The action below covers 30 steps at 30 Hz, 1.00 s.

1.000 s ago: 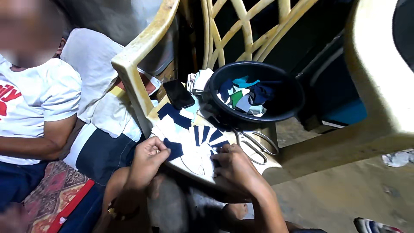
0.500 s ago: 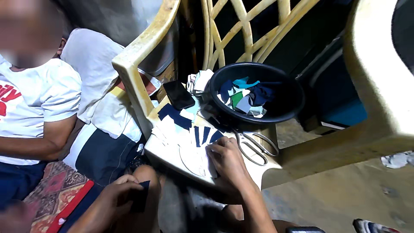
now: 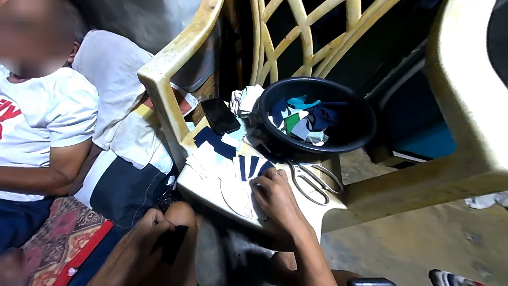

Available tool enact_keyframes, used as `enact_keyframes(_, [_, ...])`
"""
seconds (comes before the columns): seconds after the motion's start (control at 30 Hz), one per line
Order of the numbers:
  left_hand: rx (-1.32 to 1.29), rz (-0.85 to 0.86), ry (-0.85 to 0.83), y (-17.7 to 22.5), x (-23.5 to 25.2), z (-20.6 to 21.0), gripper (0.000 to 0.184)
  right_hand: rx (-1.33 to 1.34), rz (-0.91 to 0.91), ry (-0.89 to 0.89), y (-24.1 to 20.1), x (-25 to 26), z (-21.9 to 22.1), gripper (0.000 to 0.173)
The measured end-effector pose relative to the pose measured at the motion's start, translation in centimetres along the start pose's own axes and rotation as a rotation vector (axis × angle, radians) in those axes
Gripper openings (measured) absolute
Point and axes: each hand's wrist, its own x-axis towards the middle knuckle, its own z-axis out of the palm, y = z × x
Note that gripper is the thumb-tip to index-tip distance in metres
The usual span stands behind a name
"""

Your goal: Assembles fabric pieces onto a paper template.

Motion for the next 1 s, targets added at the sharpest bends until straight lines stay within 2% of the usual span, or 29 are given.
enact_keyframes(0.17, [-0.042,0.156,0.313,3.1,2.7,0.8,0.022,0.026,0.014,-0.044,-0.1,0.2,0.0,0.012])
enact_keyframes(0.27, [-0.177,0.283,0.368,5.8,6.1,2.3,0.016,0.040,0.018,-0.052,0.0,0.2,-0.1,0.012])
enact_keyframes(0.4, [-0.305,0.384,0.215,8.8,11.6,4.3,0.016,0.113,0.000,0.013,0.2,-0.2,-2.3,0.009])
enact_keyframes(0.47, [-0.296,0.307,0.078,9.9,13.7,4.7,0.019,0.104,0.003,0.011,0.3,-0.6,-3.8,0.009])
enact_keyframes(0.6, [-0.191,0.109,-0.130,11.4,15.7,4.3,0.024,0.107,0.049,-0.114,0.3,-1.2,-5.0,0.011])
enact_keyframes(0.77, [-0.130,-0.007,-0.228,12.2,16.5,3.6,0.022,0.098,0.192,-0.324,-0.2,-0.8,-5.1,0.020])
enact_keyframes(0.9, [-0.088,-0.019,-0.294,12.5,16.9,3.0,0.021,0.088,0.232,-0.359,-0.4,-0.6,-5.2,0.021])
enact_keyframes(1.0, [-0.110,0.037,-0.247,12.2,16.6,3.2,0.018,0.091,0.236,-0.367,-0.5,-0.6,-5.2,0.021])
